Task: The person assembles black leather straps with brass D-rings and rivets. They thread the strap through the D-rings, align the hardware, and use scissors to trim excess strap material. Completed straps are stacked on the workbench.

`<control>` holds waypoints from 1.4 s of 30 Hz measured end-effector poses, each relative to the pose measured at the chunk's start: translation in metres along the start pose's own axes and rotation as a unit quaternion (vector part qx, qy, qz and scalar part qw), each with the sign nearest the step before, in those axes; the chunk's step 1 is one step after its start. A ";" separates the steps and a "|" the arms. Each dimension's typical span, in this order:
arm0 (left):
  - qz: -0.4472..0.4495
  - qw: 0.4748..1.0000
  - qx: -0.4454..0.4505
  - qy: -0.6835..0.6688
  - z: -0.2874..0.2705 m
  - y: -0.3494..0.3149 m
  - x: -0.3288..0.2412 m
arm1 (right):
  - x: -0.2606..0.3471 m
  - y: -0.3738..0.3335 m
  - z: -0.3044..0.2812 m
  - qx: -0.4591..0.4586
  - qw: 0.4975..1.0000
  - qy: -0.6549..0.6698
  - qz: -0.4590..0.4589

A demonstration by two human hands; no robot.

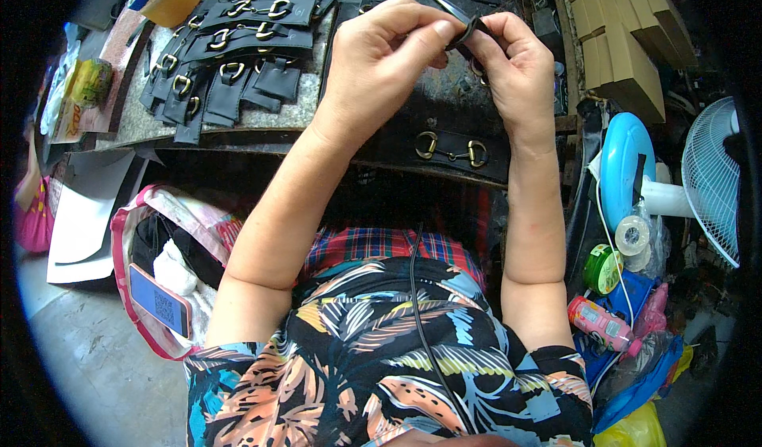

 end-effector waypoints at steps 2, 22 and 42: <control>-0.056 0.984 -0.037 -0.168 -0.001 0.000 0.007 | -0.001 -0.002 0.002 0.041 0.998 0.046 0.025; -0.080 0.993 -0.004 -0.085 -0.005 0.002 0.015 | 0.006 -0.005 0.001 0.044 0.999 -0.010 -0.023; 0.175 0.869 0.196 0.420 0.028 -0.015 -0.031 | 0.023 -0.053 -0.028 -0.015 0.940 -0.341 0.003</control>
Point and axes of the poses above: each hand's wrist, its own y-axis towards the middle knuckle, its own z-axis out of the palm, x = y × z, the point moved 6 cm from there along y, towards the middle knuckle, and after that the axes turned 6 degrees about z, right-handed, at the moved point
